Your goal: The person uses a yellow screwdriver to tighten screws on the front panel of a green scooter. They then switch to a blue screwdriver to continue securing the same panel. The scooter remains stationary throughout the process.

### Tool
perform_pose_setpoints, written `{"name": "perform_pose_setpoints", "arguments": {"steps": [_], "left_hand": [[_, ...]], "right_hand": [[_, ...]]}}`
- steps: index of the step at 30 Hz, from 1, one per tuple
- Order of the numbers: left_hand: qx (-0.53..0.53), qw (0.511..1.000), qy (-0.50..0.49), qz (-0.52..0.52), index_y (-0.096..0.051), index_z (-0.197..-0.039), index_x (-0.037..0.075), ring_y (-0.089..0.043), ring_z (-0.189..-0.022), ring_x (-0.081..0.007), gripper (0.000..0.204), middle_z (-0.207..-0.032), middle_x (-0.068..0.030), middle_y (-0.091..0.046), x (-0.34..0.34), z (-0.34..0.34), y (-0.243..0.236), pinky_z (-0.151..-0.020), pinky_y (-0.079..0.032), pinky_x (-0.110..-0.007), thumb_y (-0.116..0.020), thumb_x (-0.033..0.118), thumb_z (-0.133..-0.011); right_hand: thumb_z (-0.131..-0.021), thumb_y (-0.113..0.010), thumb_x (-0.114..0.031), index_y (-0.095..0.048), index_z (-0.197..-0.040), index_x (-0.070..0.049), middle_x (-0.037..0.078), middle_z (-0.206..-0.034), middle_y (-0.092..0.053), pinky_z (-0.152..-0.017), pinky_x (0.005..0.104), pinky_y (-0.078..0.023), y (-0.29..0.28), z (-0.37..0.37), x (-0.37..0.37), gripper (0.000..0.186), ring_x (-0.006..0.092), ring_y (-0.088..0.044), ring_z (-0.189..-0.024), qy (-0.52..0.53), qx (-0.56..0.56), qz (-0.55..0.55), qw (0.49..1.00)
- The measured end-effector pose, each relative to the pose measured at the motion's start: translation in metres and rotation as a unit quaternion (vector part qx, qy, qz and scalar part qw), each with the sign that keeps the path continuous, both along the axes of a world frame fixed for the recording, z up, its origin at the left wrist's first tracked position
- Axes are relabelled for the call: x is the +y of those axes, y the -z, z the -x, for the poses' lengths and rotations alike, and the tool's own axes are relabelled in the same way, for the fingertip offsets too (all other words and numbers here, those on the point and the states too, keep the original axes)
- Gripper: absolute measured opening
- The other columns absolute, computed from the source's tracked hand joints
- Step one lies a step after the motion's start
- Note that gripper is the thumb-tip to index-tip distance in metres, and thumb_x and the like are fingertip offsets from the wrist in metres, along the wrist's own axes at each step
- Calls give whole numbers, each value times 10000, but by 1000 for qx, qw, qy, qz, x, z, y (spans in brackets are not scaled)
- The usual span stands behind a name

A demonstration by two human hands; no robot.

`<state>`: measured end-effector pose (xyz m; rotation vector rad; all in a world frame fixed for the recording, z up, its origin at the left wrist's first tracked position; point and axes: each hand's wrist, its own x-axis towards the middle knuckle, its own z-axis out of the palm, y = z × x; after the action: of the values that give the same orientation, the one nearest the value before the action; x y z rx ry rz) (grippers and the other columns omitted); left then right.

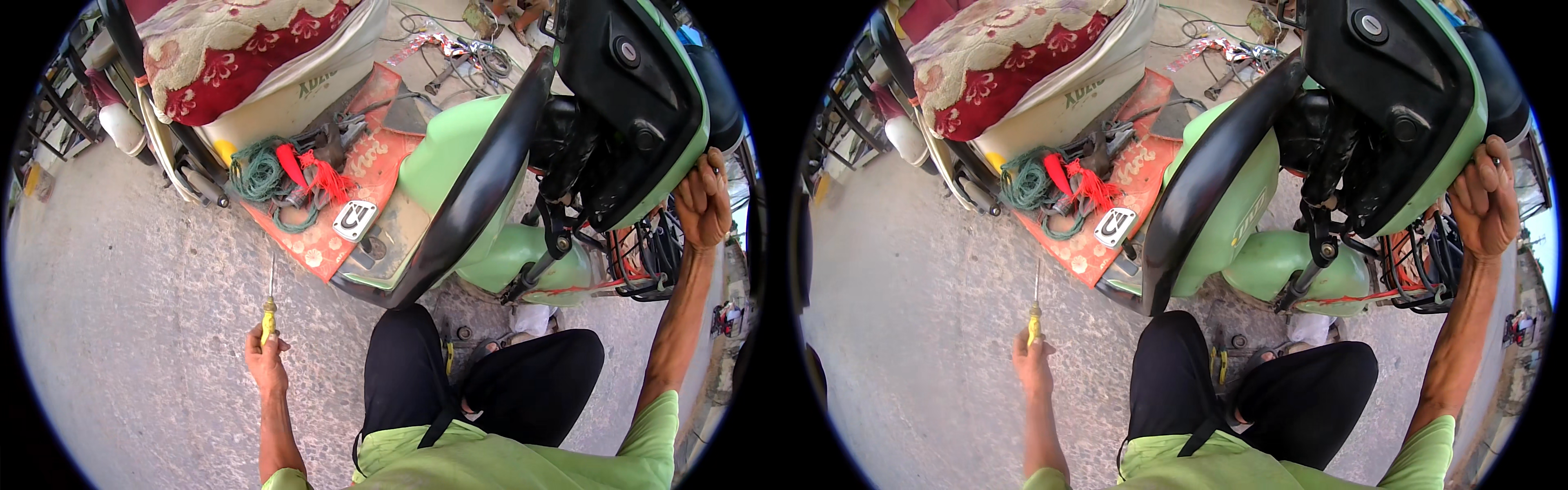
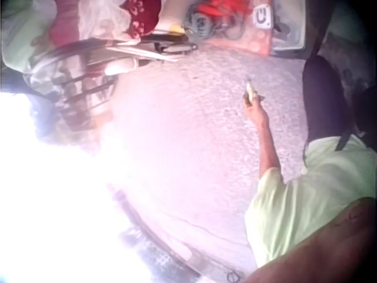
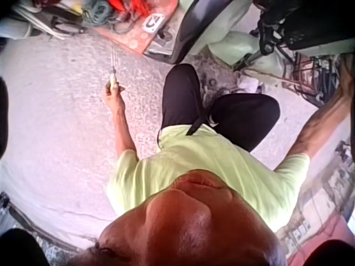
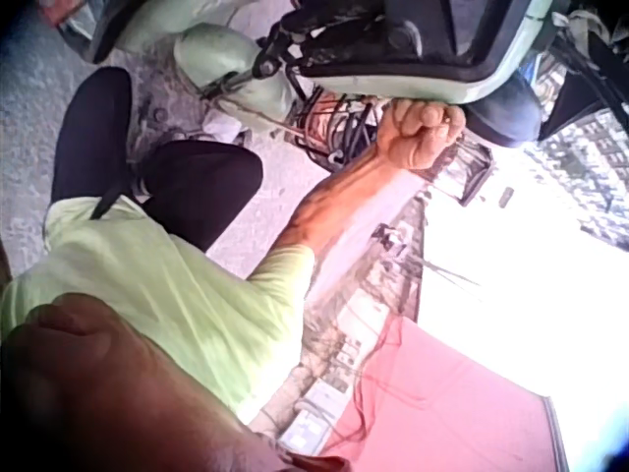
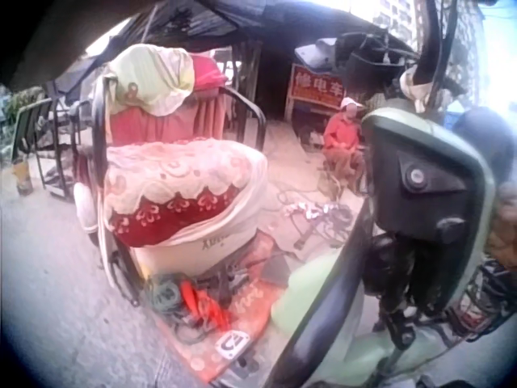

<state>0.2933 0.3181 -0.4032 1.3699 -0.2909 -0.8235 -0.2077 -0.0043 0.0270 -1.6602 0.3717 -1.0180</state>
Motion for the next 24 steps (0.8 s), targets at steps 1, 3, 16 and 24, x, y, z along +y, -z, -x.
{"name": "perform_pose_setpoints", "arguments": {"steps": [1, 3, 16, 24], "left_hand": [[8, 999, -1, 41, -570, -1200, -37, -578, -736, -131, 308, -947, -85, -605, -4, -6, -16, -678, -507, -296, -618, 87, -923], [-6, 994, 19, 103, -568, -1209, -35, -581, -732, -153, 350, -955, -102, -615, -11, -17, -52, -684, -504, -306, -640, 121, -904], [-69, 911, 267, 306, -525, -1123, -27, -598, -612, -144, 423, -884, -136, -610, -136, 64, -255, -504, -477, -256, -750, 122, -796], [-71, 888, 322, 321, -576, -1120, -58, -621, -661, -117, 419, -933, -133, -642, -173, 127, -320, -608, -506, -234, -762, 66, -765]], "right_hand": [[-1004, -566, -160, -470, -1260, -11, -26, -832, -475, -480, 199, -239, 1, -3, 1, 311, 28, -282, -494, -6, -9, -1, 1000], [-1022, -551, -184, -488, -1275, 1, -26, -822, -482, -473, 195, -238, 6, -8, 1, 319, 24, -275, -485, -21, -30, -6, 999], [-980, -648, -289, -620, -968, -42, 53, -703, -628, -450, 173, -318, 6, -43, 9, 250, 35, -445, -496, 95, 9, -1, 995], [-979, -655, -263, -629, -977, -6, 71, -698, -635, -459, 195, -364, 4, -40, 17, 258, 91, -582, -572, 84, -3, 10, 996]]}}
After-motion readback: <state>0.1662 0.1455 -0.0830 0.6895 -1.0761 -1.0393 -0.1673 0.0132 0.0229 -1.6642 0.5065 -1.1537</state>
